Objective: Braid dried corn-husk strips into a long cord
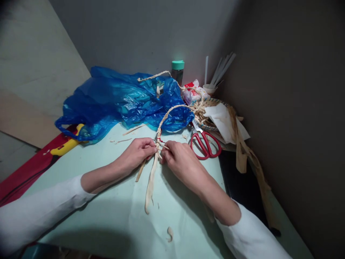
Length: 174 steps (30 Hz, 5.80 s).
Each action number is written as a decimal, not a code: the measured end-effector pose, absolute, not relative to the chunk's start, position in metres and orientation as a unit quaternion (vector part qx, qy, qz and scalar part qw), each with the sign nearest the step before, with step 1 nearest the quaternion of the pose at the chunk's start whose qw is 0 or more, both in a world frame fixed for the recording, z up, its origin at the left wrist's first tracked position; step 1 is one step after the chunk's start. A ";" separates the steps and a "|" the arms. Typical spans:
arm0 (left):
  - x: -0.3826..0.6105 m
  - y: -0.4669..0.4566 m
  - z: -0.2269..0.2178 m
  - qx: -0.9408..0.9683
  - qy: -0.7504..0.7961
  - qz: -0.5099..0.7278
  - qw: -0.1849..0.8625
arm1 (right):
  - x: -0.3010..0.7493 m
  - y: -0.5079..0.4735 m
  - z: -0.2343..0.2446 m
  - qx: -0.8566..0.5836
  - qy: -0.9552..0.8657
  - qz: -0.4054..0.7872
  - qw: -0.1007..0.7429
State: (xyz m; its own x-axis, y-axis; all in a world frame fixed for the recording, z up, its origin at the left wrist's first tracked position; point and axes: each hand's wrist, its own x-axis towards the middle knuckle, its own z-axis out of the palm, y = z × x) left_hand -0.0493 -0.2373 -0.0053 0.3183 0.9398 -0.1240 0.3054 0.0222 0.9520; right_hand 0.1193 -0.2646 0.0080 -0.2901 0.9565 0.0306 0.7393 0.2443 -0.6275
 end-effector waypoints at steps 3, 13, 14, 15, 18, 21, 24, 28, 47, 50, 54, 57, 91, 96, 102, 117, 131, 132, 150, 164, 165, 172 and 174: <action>-0.051 -0.235 -0.010 0.672 0.493 0.296 0.467 | 0.119 -0.268 0.015 -0.576 -0.767 0.213 0.187; -0.052 -0.245 -0.005 0.559 0.467 0.351 0.588 | 0.089 -0.296 0.013 -0.563 -0.797 0.134 0.172; -0.053 -0.245 -0.005 0.540 0.458 0.356 0.610 | 0.088 -0.297 0.011 -0.560 -0.805 0.115 0.160; -0.054 -0.244 -0.006 0.525 0.449 0.361 0.626 | 0.087 -0.298 0.010 -0.556 -0.814 0.091 0.146; -0.058 -0.243 -0.009 0.497 0.433 0.363 0.658 | 0.082 -0.300 0.004 -0.531 -0.841 0.021 0.105; -0.059 -0.243 -0.011 0.467 0.423 0.358 0.689 | 0.078 -0.302 0.000 -0.505 -0.860 -0.004 0.073; -0.059 -0.244 -0.008 0.451 0.430 0.354 0.698 | 0.080 -0.303 0.001 -0.499 -0.862 -0.007 0.089; -0.059 -0.244 -0.002 0.476 0.448 0.346 0.674 | 0.094 -0.297 0.015 -0.549 -0.794 0.017 0.261; -0.062 -0.246 0.003 0.604 0.455 0.269 0.596 | 0.107 -0.265 -0.003 -0.539 -0.756 0.276 0.249; -0.064 -0.249 0.005 0.716 0.485 0.241 0.441 | 0.105 -0.265 -0.005 -0.546 -0.726 0.308 0.283; -0.062 -0.258 0.008 0.813 0.502 0.210 0.207 | 0.099 -0.263 -0.016 -0.519 -0.633 0.448 0.360; -0.062 -0.260 0.008 0.836 0.497 0.179 0.150 | 0.095 -0.262 -0.021 -0.517 -0.609 0.466 0.380; -0.059 -0.247 -0.002 0.543 0.393 0.285 0.686 | 0.098 -0.267 -0.013 -0.446 -0.567 0.561 0.405; -0.059 -0.249 -0.010 0.590 0.453 0.308 0.593 | 0.098 -0.274 0.001 -0.562 -0.737 0.276 0.253; -0.060 -0.249 -0.020 0.645 0.483 0.349 0.478 | 0.087 -0.287 0.008 -0.629 -0.774 0.022 0.072; -0.062 -0.252 -0.004 0.541 0.452 0.328 0.629 | 0.074 -0.300 -0.001 -0.554 -0.824 -0.090 0.072; -0.067 -0.246 -0.003 0.495 0.440 0.316 0.679 | 0.089 -0.295 0.018 -0.541 -0.753 0.129 0.353; -0.068 -0.245 -0.003 0.497 0.435 0.308 0.685 | 0.093 -0.290 0.018 -0.562 -0.723 0.172 0.363; -0.068 -0.254 -0.006 0.648 0.478 0.322 0.498 | 0.097 -0.267 -0.011 -0.537 -0.683 0.393 0.302; -0.063 -0.289 -0.004 0.887 0.406 0.218 0.021 | 0.095 -0.270 -0.016 -0.476 -0.582 0.529 0.394; -0.062 -0.290 -0.007 0.898 0.389 0.206 -0.015 | 0.095 -0.270 -0.015 -0.468 -0.560 0.557 0.395; -0.065 -0.286 0.005 0.884 0.372 0.279 0.048 | 0.097 -0.272 -0.009 -0.471 -0.479 0.625 0.398; -0.066 -0.278 0.010 0.815 0.445 0.337 0.155 | 0.097 -0.273 -0.008 -0.472 -0.476 0.634 0.386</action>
